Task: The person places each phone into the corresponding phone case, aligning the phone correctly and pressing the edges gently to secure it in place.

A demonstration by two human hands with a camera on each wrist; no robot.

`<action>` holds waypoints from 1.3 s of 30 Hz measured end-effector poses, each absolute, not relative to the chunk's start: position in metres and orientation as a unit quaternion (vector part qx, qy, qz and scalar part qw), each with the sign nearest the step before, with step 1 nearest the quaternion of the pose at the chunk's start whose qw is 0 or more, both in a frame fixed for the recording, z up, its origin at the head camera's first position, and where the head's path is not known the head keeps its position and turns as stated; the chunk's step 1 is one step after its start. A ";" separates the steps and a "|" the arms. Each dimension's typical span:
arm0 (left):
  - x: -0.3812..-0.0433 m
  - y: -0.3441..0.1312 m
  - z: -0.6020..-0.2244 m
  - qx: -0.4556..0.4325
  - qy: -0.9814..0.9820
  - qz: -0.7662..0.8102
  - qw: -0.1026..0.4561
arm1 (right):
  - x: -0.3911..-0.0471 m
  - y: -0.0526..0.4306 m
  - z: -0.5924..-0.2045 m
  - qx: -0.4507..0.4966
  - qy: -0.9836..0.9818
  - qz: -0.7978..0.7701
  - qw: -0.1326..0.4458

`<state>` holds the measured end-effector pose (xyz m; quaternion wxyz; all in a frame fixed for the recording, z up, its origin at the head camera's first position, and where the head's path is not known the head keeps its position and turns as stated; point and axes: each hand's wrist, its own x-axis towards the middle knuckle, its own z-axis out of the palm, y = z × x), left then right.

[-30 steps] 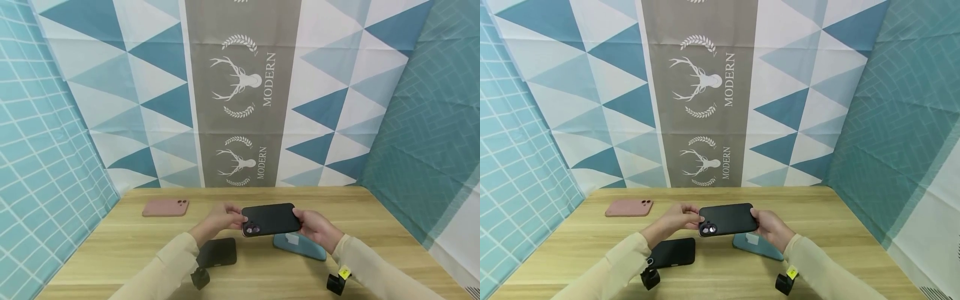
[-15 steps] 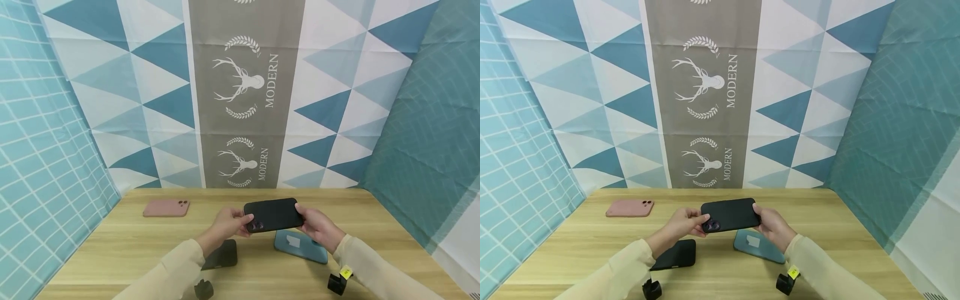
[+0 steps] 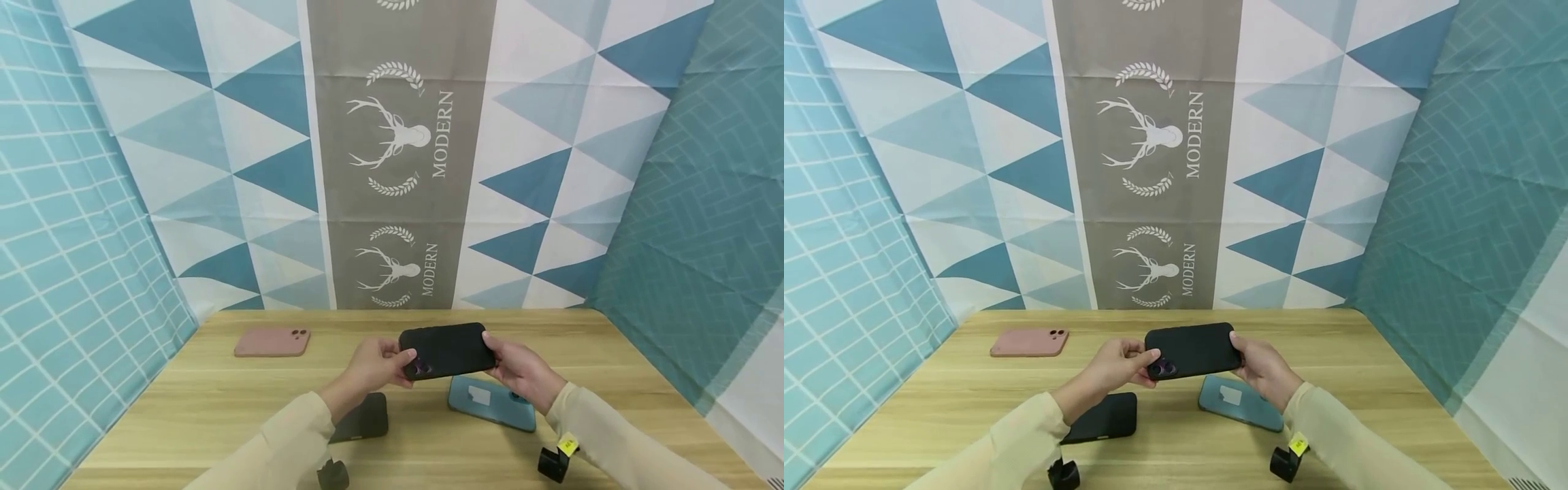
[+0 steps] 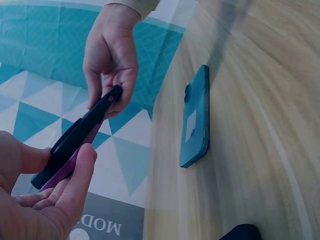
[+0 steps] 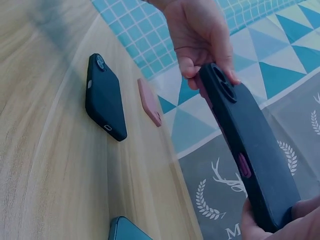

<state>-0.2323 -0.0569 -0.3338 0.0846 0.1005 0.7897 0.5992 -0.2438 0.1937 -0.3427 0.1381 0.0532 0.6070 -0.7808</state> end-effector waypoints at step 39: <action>-0.237 -0.072 -0.330 0.095 0.803 0.580 0.096 | -0.241 0.204 -0.343 -0.022 0.709 -0.688 0.153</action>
